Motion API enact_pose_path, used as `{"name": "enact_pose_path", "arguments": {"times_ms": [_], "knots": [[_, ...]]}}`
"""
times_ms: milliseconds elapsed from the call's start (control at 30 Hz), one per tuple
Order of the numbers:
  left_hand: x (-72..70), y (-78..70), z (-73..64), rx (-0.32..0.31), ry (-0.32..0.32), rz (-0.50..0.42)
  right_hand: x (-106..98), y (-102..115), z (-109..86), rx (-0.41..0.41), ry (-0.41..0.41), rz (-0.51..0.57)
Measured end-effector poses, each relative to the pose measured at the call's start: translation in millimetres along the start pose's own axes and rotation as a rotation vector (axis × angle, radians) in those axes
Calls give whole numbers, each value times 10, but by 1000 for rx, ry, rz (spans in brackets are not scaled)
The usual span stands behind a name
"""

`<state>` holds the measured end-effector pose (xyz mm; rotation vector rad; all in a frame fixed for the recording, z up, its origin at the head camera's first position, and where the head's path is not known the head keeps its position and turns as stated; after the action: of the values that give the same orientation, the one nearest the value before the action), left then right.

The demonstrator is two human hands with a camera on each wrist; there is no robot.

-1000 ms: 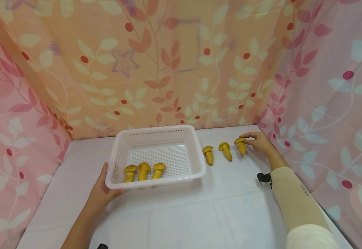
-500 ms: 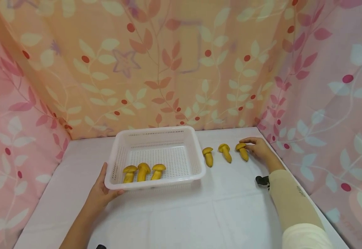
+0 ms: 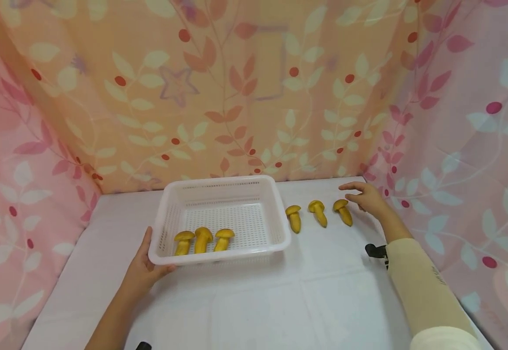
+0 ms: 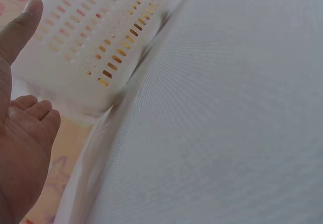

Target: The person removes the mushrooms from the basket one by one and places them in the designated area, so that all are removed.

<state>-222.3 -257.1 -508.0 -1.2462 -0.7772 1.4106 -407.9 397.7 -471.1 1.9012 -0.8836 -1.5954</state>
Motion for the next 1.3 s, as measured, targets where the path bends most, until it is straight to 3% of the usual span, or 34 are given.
{"name": "enact_pose_path", "arguments": {"times_ms": [233,400,633,867,1033,1300], "knots": [[0,-41,-7,5,2,6,-7,614,-280,-24,-26,-9],[1,-60,12,16,6,31,102,1061,-522,-69,-33,34],[2,-5,3,17,10,23,486,1541,-784,-133,52,123],[13,14,13,50,15,-31,902,2016,-977,-259,120,126],[27,48,3,32,14,-62,1167,2223,-1078,-259,155,120],[10,49,0,11,10,-11,1482,2425,-1128,-283,191,101]]}}
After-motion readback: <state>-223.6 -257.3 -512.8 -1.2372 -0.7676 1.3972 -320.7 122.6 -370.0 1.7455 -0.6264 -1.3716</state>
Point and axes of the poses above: each hand's wrist, its own z-axis towards the middle knuckle, its own x-axis out of the palm, y = z × x, the point moved 7 cm from there along z, towards the middle knuckle, and after that the axes turned 12 degrees about x, right-handed, at the moved point
